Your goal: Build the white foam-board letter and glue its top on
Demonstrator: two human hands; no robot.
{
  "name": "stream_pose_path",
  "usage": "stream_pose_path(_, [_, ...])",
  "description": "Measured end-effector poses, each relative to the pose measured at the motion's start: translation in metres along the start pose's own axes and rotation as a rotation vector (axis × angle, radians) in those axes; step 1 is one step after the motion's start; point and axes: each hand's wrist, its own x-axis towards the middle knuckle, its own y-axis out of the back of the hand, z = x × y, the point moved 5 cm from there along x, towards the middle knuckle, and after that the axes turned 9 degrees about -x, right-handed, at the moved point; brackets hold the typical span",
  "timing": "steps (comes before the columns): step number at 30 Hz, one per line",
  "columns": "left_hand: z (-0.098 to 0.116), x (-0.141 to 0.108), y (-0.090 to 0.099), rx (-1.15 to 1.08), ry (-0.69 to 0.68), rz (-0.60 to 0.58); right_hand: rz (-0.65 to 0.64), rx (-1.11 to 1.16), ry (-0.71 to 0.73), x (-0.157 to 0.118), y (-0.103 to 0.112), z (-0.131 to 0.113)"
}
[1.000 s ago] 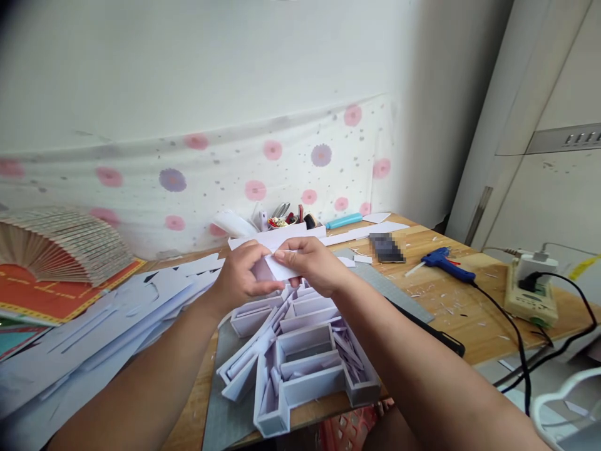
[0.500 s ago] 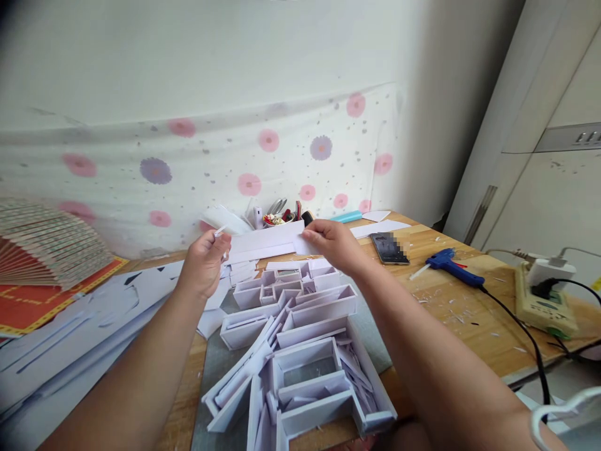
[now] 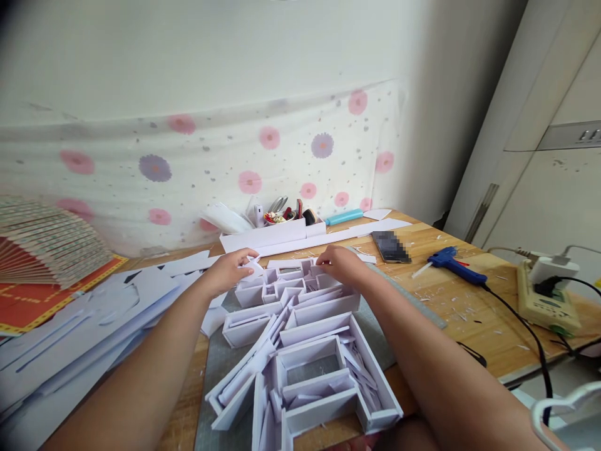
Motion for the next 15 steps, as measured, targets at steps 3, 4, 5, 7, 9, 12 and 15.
stream_pose_path(3, [0.0008,-0.0019,0.0008,0.020,-0.013,0.004,-0.037,-0.044,-0.014,-0.0029,-0.0003,-0.0010])
stream_pose_path(4, [0.0010,-0.0024,0.0005,0.022,-0.019,-0.001,-0.046,-0.056,-0.014,-0.0038,-0.0002,-0.0016])
stream_pose_path(5, [0.0009,-0.0027,0.0000,0.023,-0.025,-0.007,-0.052,-0.068,-0.011,-0.0046,0.0000,-0.0022])
stream_pose_path(7, [0.0000,-0.0029,-0.0014,0.018,-0.031,-0.018,-0.059,-0.092,-0.001,-0.0053,0.0004,-0.0032])
stream_pose_path(9, [-0.0020,-0.0025,-0.0027,0.010,-0.033,-0.023,-0.077,-0.122,0.016,-0.0054,0.0000,-0.0042])
stream_pose_path(12, [-0.0054,-0.0010,-0.0043,0.000,-0.038,-0.013,-0.106,-0.178,0.017,-0.0056,-0.0007,-0.0056])
stream_pose_path(15, [-0.0075,0.0007,-0.0039,-0.006,-0.046,0.015,-0.093,-0.215,-0.003,-0.0072,-0.0005,-0.0076])
